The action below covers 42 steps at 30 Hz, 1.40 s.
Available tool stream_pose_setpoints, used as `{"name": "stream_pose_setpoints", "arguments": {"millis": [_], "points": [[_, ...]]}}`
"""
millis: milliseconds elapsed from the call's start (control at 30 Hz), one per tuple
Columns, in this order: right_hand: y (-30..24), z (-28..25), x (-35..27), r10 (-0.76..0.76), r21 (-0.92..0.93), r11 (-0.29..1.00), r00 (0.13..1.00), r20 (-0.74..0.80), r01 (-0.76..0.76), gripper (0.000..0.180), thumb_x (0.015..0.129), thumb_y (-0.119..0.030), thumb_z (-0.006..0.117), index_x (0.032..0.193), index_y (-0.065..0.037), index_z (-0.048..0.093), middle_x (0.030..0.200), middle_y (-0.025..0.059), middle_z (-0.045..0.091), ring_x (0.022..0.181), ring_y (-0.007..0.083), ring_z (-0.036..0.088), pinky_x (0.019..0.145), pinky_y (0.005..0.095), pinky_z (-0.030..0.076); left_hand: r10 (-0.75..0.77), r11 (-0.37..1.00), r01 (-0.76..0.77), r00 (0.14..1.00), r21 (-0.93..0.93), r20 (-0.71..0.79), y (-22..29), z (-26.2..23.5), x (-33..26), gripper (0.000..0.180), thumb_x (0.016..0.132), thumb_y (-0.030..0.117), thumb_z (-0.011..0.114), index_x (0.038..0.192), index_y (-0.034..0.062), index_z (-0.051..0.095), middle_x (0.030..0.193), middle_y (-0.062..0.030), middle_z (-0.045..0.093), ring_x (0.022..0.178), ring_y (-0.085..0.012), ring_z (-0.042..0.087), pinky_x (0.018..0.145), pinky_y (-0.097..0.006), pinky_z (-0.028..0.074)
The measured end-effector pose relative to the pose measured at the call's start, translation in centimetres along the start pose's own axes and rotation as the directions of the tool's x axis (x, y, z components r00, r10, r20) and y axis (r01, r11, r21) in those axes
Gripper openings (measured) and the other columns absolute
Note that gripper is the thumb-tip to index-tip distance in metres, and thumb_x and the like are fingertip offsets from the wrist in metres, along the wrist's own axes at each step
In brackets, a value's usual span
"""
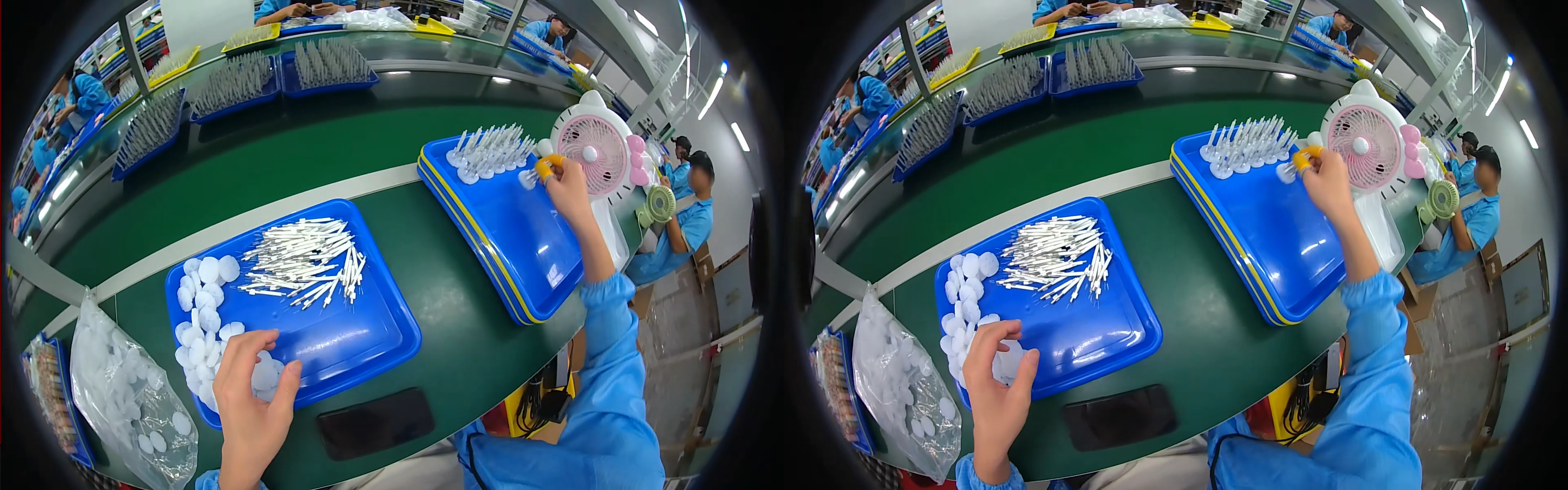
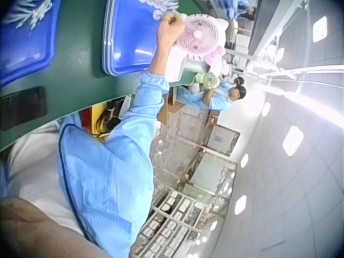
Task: The person inserts white plastic rods into white circular plastic bases using a yellow tool. The person works at a green table in a factory setting, picking up components from a blue tray and placing the assembled units into a separate blue tray.
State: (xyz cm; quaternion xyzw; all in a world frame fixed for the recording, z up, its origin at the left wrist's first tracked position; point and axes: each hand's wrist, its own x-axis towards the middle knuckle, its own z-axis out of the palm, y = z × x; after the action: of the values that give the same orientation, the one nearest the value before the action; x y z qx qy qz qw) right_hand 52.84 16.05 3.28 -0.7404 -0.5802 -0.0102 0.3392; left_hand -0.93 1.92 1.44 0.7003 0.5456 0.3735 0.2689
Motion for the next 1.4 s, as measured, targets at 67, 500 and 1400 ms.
{"name": "stream_pose_setpoints", "arguments": {"millis": [67, 500, 1400], "points": [[1.7, 0.6, 2.0, -0.058, -0.127, 0.99, 0.998, -0.002, 0.057, 0.025, 0.091, -0.009, 0.074, 0.109, 0.008, 0.077, 0.081, 0.0185, 0.073, 0.072, 0.0261, 0.07, 0.07, 0.04, 0.054, 0.014, 0.993, -0.011, 0.999, 0.114, -0.029, -0.3, 0.1, 0.1, 0.035, 0.085, 0.001, 0.078, 0.12, -0.0005, 0.069, 0.12, -0.0165, 0.068, 0.106, -0.0306, 0.066, 0.089, -0.041, 0.05], [-2.5, -0.6, -1.0, -0.134, -0.083, 0.989, 0.969, -0.21, 0.118, 0.028, 0.088, -0.001, 0.068, 0.114, 0.002, 0.079, 0.083, 0.0169, 0.074, 0.076, 0.0236, 0.073, 0.071, 0.0384, 0.055, 0.058, 0.812, -0.089, 0.996, 0.577, 0.072, -0.9, 0.4, 0.8, 0.021, 0.087, 0.002, 0.078, 0.105, -0.0043, 0.071, 0.11, -0.0157, 0.066, 0.105, -0.0363, 0.056, 0.092, -0.046, 0.042], [-24.5, 11.2, -18.7, -0.764, 0.271, 0.632, 0.525, 0.377, 0.726, 0.013, 0.076, 0.002, 0.073, 0.088, 0.003, 0.079, 0.098, 0.0095, 0.069, 0.103, 0.0282, 0.059, 0.092, 0.0417, 0.045, -0.078, 0.945, 0.098, 0.994, 0.313, -0.075, -0.7, -2.7, -0.6, 0.012, 0.091, 0.008, 0.078, 0.095, -0.0033, 0.076, 0.086, -0.0148, 0.065, 0.074, -0.0289, 0.062, 0.068, -0.042, 0.05]]}}
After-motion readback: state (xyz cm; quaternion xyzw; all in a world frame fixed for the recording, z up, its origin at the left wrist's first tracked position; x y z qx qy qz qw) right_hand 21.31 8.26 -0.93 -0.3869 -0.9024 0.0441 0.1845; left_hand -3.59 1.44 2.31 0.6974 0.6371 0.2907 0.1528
